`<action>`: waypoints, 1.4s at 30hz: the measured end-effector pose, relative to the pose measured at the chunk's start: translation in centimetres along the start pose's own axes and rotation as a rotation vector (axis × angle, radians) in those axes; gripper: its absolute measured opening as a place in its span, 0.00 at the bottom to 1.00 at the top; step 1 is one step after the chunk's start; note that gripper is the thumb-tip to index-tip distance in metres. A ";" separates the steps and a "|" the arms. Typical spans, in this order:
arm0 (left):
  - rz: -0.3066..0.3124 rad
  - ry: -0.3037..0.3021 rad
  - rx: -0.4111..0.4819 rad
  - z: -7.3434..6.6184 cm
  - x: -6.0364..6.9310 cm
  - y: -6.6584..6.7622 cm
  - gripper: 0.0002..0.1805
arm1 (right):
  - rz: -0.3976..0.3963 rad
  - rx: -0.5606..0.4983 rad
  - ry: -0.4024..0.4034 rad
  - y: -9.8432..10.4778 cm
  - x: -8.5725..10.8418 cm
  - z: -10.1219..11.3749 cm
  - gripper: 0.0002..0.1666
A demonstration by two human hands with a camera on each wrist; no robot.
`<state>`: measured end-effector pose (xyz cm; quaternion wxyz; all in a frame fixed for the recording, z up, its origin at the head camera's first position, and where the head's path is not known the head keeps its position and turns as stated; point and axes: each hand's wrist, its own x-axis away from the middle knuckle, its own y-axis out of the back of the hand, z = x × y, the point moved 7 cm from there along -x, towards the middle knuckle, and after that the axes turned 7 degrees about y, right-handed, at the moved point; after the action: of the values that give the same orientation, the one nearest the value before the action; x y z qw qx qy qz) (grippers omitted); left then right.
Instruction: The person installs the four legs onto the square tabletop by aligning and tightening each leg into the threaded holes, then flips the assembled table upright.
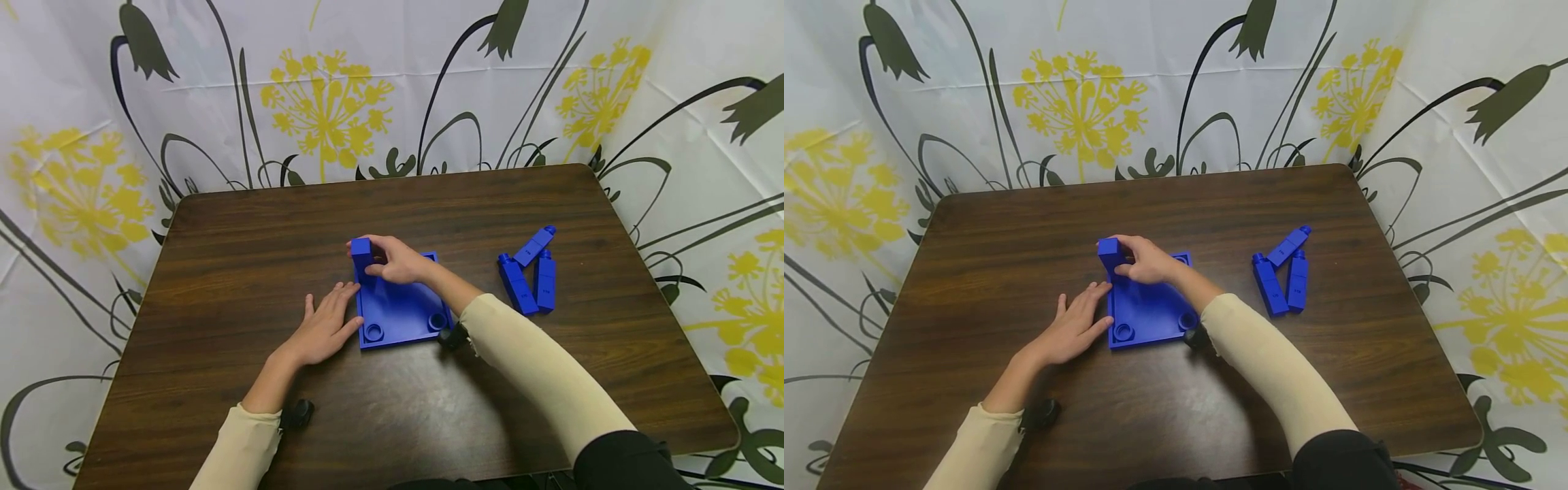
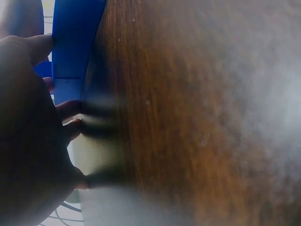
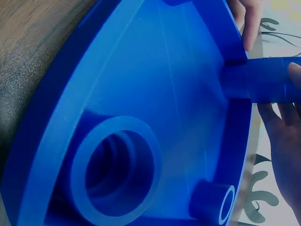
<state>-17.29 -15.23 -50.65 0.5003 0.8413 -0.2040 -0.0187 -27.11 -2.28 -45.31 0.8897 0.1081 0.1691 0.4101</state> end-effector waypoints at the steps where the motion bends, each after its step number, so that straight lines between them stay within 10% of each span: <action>1: 0.000 0.000 -0.001 0.0 0.0 0.0 0.35 | -0.005 0.023 -0.002 0.0 0.0 0.1 0.31; 11: 0.013 0.005 -0.009 -0.1 0.1 -0.1 0.35 | -0.094 0.233 -0.028 -0.3 0.7 0.3 0.21; 42: 0.047 0.008 -0.076 0.3 -0.3 -0.6 0.35 | -0.313 0.445 -0.004 -0.9 1.6 0.1 0.16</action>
<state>-17.43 -15.10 -51.36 0.5330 0.8167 -0.2207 -0.0115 -25.47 -1.65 -45.81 0.8970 0.2743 0.2677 0.2200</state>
